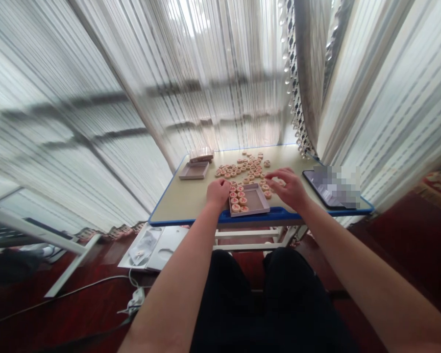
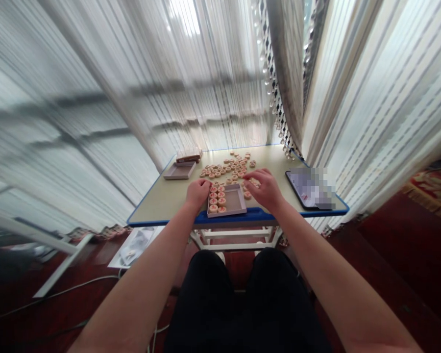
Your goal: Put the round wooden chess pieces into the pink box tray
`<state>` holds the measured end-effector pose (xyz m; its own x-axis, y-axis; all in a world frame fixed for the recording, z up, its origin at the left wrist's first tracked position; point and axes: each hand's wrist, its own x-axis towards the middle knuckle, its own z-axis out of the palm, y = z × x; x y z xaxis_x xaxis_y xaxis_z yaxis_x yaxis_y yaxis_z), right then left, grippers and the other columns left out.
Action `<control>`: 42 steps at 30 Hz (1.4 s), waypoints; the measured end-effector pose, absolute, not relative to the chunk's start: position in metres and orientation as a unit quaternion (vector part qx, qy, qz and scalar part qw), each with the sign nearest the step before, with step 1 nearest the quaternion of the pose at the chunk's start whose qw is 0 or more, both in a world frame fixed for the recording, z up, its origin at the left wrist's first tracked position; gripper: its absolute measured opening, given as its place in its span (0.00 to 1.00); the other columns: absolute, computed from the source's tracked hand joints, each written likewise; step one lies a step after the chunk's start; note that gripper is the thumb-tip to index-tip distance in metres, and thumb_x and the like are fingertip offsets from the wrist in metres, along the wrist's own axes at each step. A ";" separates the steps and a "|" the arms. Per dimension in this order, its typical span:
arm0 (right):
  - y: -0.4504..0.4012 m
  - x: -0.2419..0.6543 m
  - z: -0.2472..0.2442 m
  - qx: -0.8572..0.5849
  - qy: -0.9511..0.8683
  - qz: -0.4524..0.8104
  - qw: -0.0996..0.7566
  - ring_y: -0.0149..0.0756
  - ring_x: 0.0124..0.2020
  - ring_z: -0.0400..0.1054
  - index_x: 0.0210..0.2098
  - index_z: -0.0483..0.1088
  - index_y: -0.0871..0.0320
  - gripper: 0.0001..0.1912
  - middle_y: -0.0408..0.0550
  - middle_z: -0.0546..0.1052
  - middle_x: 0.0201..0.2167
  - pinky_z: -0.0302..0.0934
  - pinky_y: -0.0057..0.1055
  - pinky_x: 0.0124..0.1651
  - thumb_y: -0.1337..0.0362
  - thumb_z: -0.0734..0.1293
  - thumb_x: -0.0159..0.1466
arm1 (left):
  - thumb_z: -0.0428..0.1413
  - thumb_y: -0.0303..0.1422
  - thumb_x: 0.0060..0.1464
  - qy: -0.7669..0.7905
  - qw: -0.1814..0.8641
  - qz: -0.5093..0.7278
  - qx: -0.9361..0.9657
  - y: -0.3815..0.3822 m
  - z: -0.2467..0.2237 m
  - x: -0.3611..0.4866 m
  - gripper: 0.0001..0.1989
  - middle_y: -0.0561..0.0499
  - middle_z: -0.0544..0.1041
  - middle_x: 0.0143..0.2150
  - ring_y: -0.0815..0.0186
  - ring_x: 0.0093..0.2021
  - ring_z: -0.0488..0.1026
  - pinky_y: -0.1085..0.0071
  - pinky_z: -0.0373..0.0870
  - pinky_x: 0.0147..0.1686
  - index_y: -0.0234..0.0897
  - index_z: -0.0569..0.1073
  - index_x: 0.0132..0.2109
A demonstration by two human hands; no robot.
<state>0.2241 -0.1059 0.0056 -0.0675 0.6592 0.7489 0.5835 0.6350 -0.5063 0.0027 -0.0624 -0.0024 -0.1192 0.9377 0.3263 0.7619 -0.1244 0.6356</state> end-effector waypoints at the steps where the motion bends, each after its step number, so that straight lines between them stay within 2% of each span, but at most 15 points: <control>1: -0.101 0.227 0.006 -0.441 -0.723 0.033 0.531 0.38 0.37 0.66 0.35 0.74 0.57 0.09 0.48 0.76 0.31 0.61 0.37 0.46 0.63 0.64 0.57 | 0.47 0.33 0.50 0.651 0.128 0.378 0.646 -0.062 -0.002 0.003 0.14 0.47 0.79 0.31 0.65 0.34 0.73 0.73 0.64 0.35 0.35 0.77 0.30; 5: -0.070 0.233 0.005 -0.488 -0.721 0.063 0.489 0.37 0.34 0.66 0.42 0.72 0.58 0.14 0.47 0.76 0.32 0.62 0.36 0.41 0.65 0.63 0.56 | 0.47 0.31 0.48 0.651 0.131 0.423 0.617 -0.059 0.003 0.002 0.13 0.48 0.78 0.30 0.65 0.33 0.73 0.72 0.65 0.35 0.34 0.77 0.29; 8: -0.042 0.235 0.016 -0.497 -0.719 0.085 0.479 0.36 0.33 0.67 0.40 0.73 0.59 0.14 0.48 0.77 0.32 0.63 0.34 0.38 0.66 0.63 0.55 | 0.47 0.28 0.46 0.618 0.065 0.468 0.628 -0.049 0.015 0.004 0.13 0.49 0.79 0.31 0.65 0.34 0.73 0.71 0.65 0.38 0.36 0.77 0.32; 11: -0.015 0.236 0.038 -0.467 -0.739 0.105 0.475 0.35 0.33 0.68 0.39 0.73 0.59 0.13 0.48 0.76 0.32 0.63 0.32 0.36 0.66 0.64 0.54 | 0.47 0.28 0.46 0.583 0.074 0.485 0.647 -0.024 0.032 0.012 0.13 0.50 0.78 0.29 0.66 0.33 0.73 0.72 0.66 0.36 0.36 0.77 0.32; 14: 0.011 0.235 0.051 -0.464 -0.727 0.088 0.499 0.35 0.33 0.68 0.41 0.72 0.59 0.14 0.48 0.76 0.32 0.63 0.33 0.37 0.65 0.63 0.55 | 0.46 0.26 0.46 0.545 0.093 0.491 0.673 0.012 0.043 0.021 0.14 0.51 0.78 0.31 0.66 0.33 0.73 0.72 0.67 0.37 0.35 0.77 0.33; 17: 0.032 0.231 0.041 -0.500 -0.703 0.043 0.504 0.36 0.33 0.68 0.42 0.71 0.60 0.15 0.49 0.76 0.33 0.63 0.35 0.40 0.65 0.61 0.57 | 0.45 0.26 0.47 0.519 0.103 0.483 0.698 0.042 0.041 0.027 0.15 0.50 0.79 0.34 0.66 0.36 0.73 0.71 0.67 0.40 0.34 0.77 0.35; 20: 0.047 0.229 0.019 -0.577 -0.698 -0.018 0.423 0.41 0.37 0.67 0.40 0.73 0.60 0.14 0.50 0.76 0.31 0.60 0.40 0.46 0.64 0.61 0.57 | 0.45 0.25 0.49 0.531 0.079 0.426 0.728 0.056 0.033 0.025 0.17 0.50 0.79 0.37 0.65 0.40 0.73 0.70 0.67 0.45 0.35 0.77 0.38; 22: 0.052 0.230 0.008 -0.622 -0.687 -0.026 0.374 0.42 0.38 0.66 0.41 0.73 0.60 0.15 0.51 0.76 0.32 0.59 0.40 0.48 0.62 0.60 0.59 | 0.45 0.25 0.49 0.532 0.050 0.370 0.760 0.058 0.029 0.023 0.18 0.50 0.78 0.42 0.64 0.45 0.72 0.70 0.65 0.49 0.37 0.77 0.40; 25: 0.057 0.230 0.000 -0.645 -0.700 -0.028 0.305 0.44 0.44 0.65 0.46 0.71 0.59 0.18 0.54 0.75 0.43 0.56 0.40 0.52 0.60 0.58 0.61 | 0.44 0.23 0.49 0.568 0.030 0.313 0.760 0.058 0.027 0.019 0.20 0.49 0.77 0.45 0.64 0.48 0.71 0.70 0.64 0.52 0.36 0.76 0.44; 27: 0.057 0.228 -0.001 -0.632 -0.729 -0.022 0.262 0.44 0.50 0.62 0.48 0.71 0.56 0.19 0.52 0.72 0.50 0.54 0.40 0.55 0.59 0.56 0.63 | 0.44 0.23 0.50 0.578 0.026 0.281 0.766 0.059 0.027 0.018 0.21 0.49 0.77 0.47 0.63 0.49 0.71 0.70 0.63 0.52 0.36 0.76 0.45; 29: 0.057 0.226 -0.001 -0.608 -0.761 -0.002 0.227 0.43 0.54 0.60 0.49 0.71 0.54 0.19 0.49 0.70 0.54 0.52 0.39 0.57 0.58 0.55 0.64 | 0.44 0.24 0.51 0.574 0.028 0.259 0.776 0.059 0.027 0.017 0.21 0.49 0.76 0.48 0.63 0.50 0.70 0.70 0.63 0.53 0.36 0.75 0.47; 34: 0.051 0.219 0.001 -0.603 -0.768 0.030 0.216 0.40 0.52 0.63 0.46 0.72 0.55 0.19 0.49 0.73 0.50 0.55 0.35 0.55 0.57 0.55 0.65 | 0.45 0.27 0.53 0.592 0.091 0.226 0.768 0.060 0.023 0.015 0.20 0.44 0.74 0.51 0.60 0.51 0.70 0.68 0.63 0.52 0.36 0.72 0.51; 36: 0.052 0.219 0.000 -0.616 -0.753 0.027 0.228 0.41 0.54 0.62 0.49 0.70 0.56 0.20 0.50 0.71 0.52 0.54 0.35 0.57 0.58 0.55 0.65 | 0.46 0.26 0.52 0.603 0.128 0.232 0.752 0.063 0.021 0.014 0.20 0.43 0.74 0.51 0.59 0.51 0.70 0.68 0.63 0.52 0.35 0.72 0.50; 40: 0.063 0.225 -0.005 -0.638 -0.740 0.054 0.204 0.43 0.62 0.51 0.57 0.62 0.61 0.28 0.54 0.61 0.61 0.45 0.38 0.63 0.52 0.52 0.65 | 0.45 0.19 0.43 0.584 0.239 0.337 0.699 0.072 0.018 0.007 0.23 0.44 0.75 0.49 0.64 0.50 0.71 0.72 0.67 0.48 0.33 0.73 0.47; 42: 0.069 0.230 -0.008 -0.637 -0.744 0.079 0.188 0.43 0.63 0.51 0.58 0.61 0.61 0.30 0.55 0.60 0.61 0.44 0.38 0.63 0.50 0.50 0.66 | 0.44 0.17 0.39 0.563 0.289 0.404 0.660 0.077 0.018 0.002 0.25 0.45 0.76 0.47 0.66 0.48 0.72 0.74 0.68 0.45 0.32 0.73 0.45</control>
<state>0.2295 0.0687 -0.0075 -0.1185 0.9767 0.1792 0.9177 0.1766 -0.3559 0.0022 0.0766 0.0182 0.0390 0.9773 0.2080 0.5098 -0.1985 0.8371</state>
